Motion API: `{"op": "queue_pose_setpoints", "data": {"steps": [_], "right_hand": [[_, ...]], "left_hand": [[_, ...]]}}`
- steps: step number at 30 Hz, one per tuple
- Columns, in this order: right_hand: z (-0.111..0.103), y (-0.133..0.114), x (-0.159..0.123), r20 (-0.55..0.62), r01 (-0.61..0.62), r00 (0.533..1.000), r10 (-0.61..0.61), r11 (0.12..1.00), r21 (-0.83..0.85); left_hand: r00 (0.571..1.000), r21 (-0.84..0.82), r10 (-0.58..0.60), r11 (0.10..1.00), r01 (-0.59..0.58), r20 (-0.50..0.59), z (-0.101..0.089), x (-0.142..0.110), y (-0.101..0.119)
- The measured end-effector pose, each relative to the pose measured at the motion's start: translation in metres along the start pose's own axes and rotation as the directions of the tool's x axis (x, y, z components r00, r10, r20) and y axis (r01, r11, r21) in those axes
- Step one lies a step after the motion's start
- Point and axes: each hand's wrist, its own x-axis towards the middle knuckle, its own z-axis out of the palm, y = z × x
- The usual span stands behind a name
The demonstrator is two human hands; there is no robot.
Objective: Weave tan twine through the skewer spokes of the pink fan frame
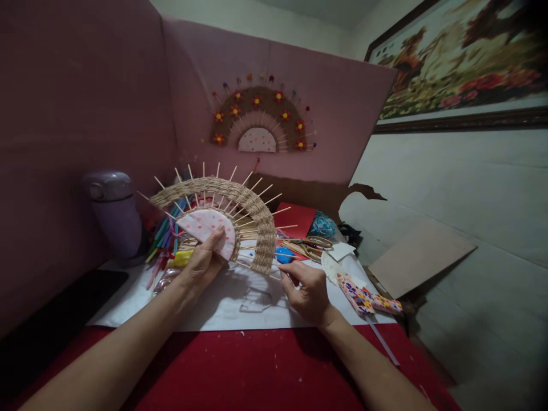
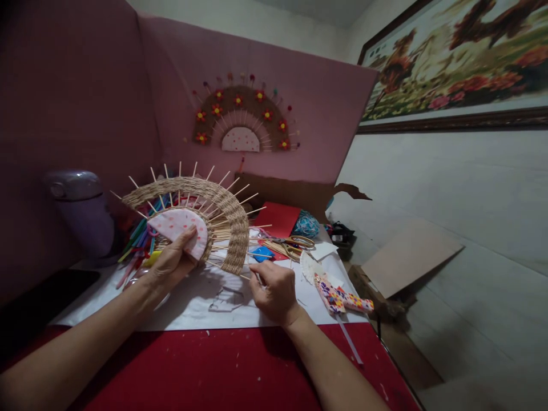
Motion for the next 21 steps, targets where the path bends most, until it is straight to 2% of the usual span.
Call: {"op": "queue_pose_setpoints", "data": {"steps": [9, 14, 21], "right_hand": [[-0.005, -0.003, 0.0, 0.022, 0.079, 0.997, -0.076, 0.983, -0.165], [-0.004, -0.002, -0.001, 0.015, 0.063, 0.998, -0.061, 0.991, -0.119], [-0.014, -0.002, 0.003, -0.04, 0.084, 0.995, -0.089, 0.99, -0.11]], "left_hand": [[0.999, -0.016, 0.042, 0.999, -0.042, -0.008, 0.008, -0.007, 0.002], [0.998, -0.026, 0.057, 0.998, -0.057, 0.006, 0.011, -0.011, 0.005], [0.997, -0.05, 0.069, 0.996, -0.067, 0.043, 0.008, -0.006, 0.003]]}}
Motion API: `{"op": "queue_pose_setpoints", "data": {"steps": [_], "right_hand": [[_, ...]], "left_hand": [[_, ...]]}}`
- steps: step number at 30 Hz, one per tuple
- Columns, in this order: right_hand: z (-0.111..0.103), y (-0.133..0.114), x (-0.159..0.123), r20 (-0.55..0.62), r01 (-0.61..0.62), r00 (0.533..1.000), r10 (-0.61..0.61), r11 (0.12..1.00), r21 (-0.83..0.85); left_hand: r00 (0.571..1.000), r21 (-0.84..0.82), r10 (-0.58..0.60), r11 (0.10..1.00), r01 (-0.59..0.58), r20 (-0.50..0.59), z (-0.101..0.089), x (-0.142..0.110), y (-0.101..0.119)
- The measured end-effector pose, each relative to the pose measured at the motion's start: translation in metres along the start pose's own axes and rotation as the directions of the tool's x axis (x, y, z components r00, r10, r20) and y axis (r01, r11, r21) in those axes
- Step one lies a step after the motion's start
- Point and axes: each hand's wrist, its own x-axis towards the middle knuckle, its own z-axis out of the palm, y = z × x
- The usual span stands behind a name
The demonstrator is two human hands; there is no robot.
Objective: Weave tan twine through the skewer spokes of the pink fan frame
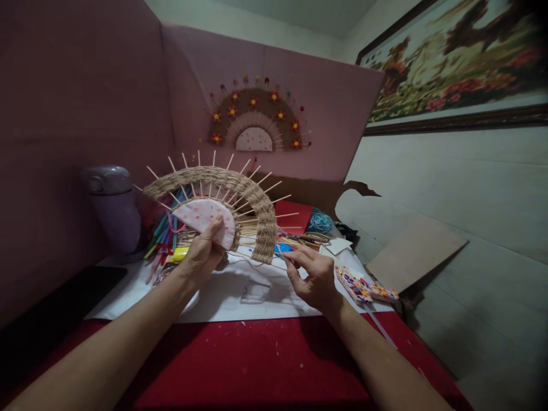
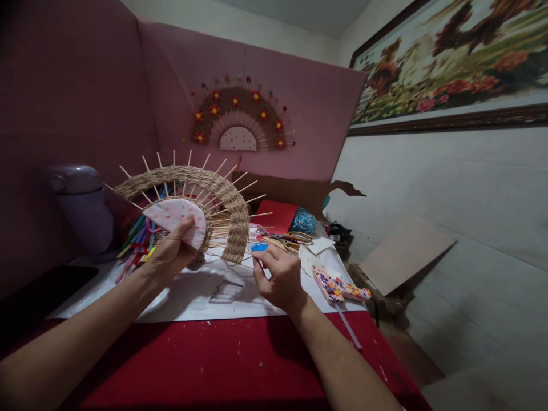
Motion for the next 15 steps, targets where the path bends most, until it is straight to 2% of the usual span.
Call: {"op": "queue_pose_setpoints", "data": {"steps": [4, 10, 13, 15], "right_hand": [[0.002, 0.001, 0.001, 0.003, -0.022, 1.0, 0.022, 1.0, -0.006], [0.004, 0.002, 0.005, -0.087, -0.17, 0.981, 0.175, 0.984, 0.063], [0.0, 0.004, 0.008, -0.155, -0.252, 0.949, 0.275, 0.955, 0.153], [-0.003, 0.006, 0.01, -0.196, -0.309, 0.911, 0.363, 0.915, 0.258]], "left_hand": [[0.999, 0.031, -0.025, 0.999, 0.024, 0.031, 0.003, 0.01, -0.007], [0.998, -0.012, -0.058, 0.998, 0.059, 0.034, 0.023, 0.031, -0.008], [0.996, -0.01, -0.074, 0.997, 0.074, 0.05, 0.035, 0.039, -0.006], [0.994, -0.003, -0.092, 0.996, 0.092, 0.053, 0.042, 0.043, -0.005]]}}
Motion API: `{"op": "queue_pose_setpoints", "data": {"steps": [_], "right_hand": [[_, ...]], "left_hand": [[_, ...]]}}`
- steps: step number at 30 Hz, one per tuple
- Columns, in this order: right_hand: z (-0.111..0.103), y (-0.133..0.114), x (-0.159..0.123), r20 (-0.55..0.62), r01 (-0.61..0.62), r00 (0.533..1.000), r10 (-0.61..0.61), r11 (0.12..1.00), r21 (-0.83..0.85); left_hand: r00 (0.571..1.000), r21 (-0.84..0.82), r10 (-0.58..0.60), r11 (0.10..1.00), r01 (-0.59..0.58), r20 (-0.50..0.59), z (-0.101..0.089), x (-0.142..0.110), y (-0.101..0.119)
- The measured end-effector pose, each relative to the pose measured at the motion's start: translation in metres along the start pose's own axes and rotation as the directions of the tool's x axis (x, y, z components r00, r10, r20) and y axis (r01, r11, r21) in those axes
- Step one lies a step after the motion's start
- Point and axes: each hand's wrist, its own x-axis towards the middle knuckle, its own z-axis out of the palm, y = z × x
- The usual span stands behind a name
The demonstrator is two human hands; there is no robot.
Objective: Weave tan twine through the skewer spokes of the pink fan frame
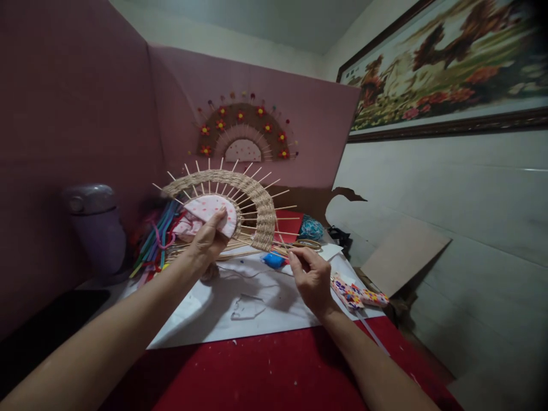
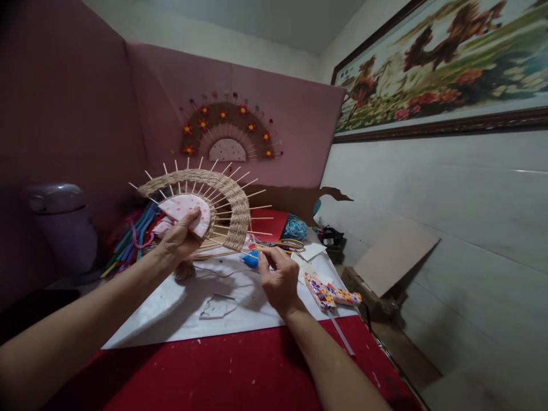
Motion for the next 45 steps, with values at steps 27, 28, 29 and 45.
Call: {"op": "queue_pose_setpoints", "data": {"steps": [27, 28, 29, 45], "right_hand": [[0.01, 0.007, 0.003, 0.537, -0.675, 0.726, 0.43, 0.297, 0.675], [0.011, 0.007, 0.003, 0.537, -0.673, 0.729, 0.423, 0.306, 0.673], [0.011, 0.006, 0.003, 0.538, -0.674, 0.73, 0.422, 0.313, 0.669], [0.016, -0.002, 0.003, 0.375, -0.627, 0.754, 0.539, 0.419, 0.657]], "left_hand": [[0.977, -0.096, -0.202, 0.973, 0.208, 0.063, 0.019, 0.018, -0.032], [0.977, -0.088, -0.205, 0.974, 0.209, 0.058, 0.019, 0.017, -0.032], [0.978, -0.084, -0.203, 0.975, 0.207, 0.053, 0.02, 0.017, -0.032], [0.992, -0.173, -0.1, 0.979, 0.112, 0.073, 0.021, 0.016, -0.027]]}}
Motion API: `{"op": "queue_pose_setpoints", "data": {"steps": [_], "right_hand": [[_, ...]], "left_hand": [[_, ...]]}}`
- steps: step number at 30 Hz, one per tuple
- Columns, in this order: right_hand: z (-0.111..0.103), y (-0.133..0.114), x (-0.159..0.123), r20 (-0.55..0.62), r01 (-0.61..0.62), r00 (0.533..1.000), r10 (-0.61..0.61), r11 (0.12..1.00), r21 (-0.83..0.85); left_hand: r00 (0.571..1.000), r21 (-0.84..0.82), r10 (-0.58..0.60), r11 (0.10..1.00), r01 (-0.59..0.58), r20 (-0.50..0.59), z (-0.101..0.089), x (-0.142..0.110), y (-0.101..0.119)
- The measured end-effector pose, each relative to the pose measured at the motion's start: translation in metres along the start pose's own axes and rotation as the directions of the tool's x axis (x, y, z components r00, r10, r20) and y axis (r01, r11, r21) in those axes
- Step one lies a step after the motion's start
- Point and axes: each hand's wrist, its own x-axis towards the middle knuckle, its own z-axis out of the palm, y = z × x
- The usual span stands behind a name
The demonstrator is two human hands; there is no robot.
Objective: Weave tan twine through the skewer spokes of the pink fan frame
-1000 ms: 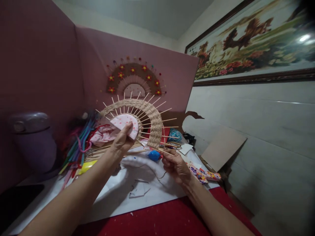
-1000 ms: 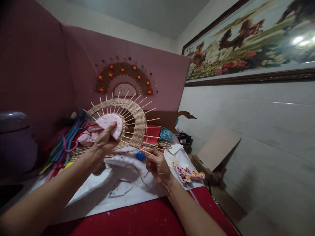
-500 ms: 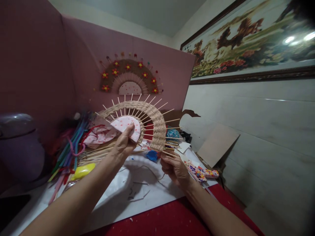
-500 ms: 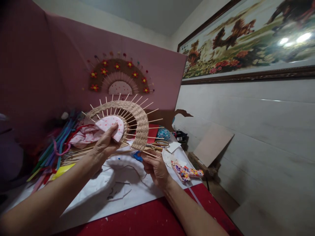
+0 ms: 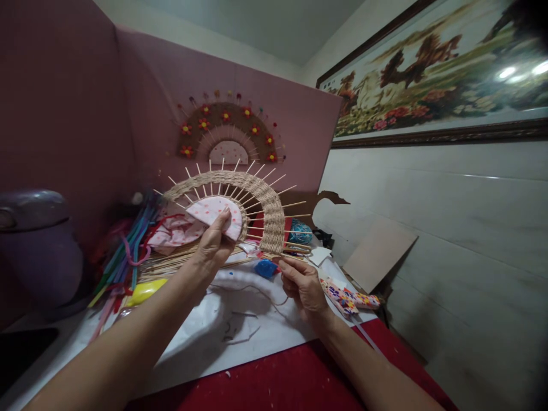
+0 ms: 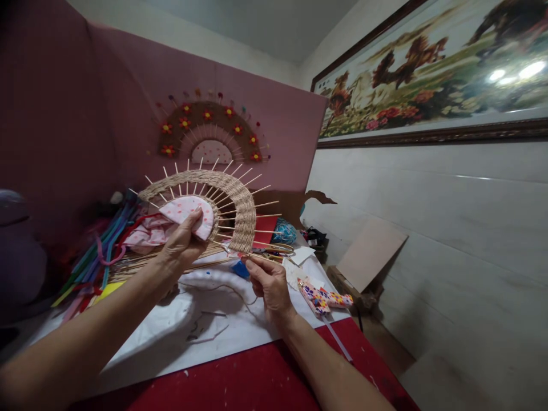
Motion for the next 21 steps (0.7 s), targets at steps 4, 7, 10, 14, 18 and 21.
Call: {"op": "queue_pose_setpoints", "data": {"steps": [4, 7, 10, 14, 18, 21], "right_hand": [[-0.001, 0.003, 0.0, -0.04, 0.071, 0.996, -0.075, 0.994, -0.089], [-0.003, 0.008, 0.001, -0.061, 0.141, 0.986, -0.155, 0.972, -0.188], [-0.005, 0.012, 0.003, -0.065, 0.19, 0.974, -0.215, 0.943, -0.275], [-0.006, 0.015, 0.004, -0.072, 0.215, 0.964, -0.256, 0.909, -0.356], [-0.006, 0.014, 0.005, -0.066, 0.232, 0.958, -0.279, 0.89, -0.393], [-0.006, 0.011, 0.004, -0.046, 0.266, 0.948, -0.315, 0.863, -0.429]], "left_hand": [[0.999, 0.033, 0.048, 0.998, -0.048, 0.009, 0.0, 0.001, 0.0], [0.994, 0.056, 0.102, 0.993, -0.104, 0.032, 0.002, 0.0, 0.0], [0.989, 0.085, 0.144, 0.986, -0.145, 0.02, 0.005, -0.003, 0.0], [0.981, 0.127, 0.195, 0.972, -0.196, 0.025, 0.009, -0.008, -0.002], [0.977, 0.156, 0.211, 0.964, -0.214, 0.041, 0.012, -0.01, -0.004], [0.975, 0.167, 0.218, 0.961, -0.222, 0.038, 0.013, -0.011, -0.004]]}}
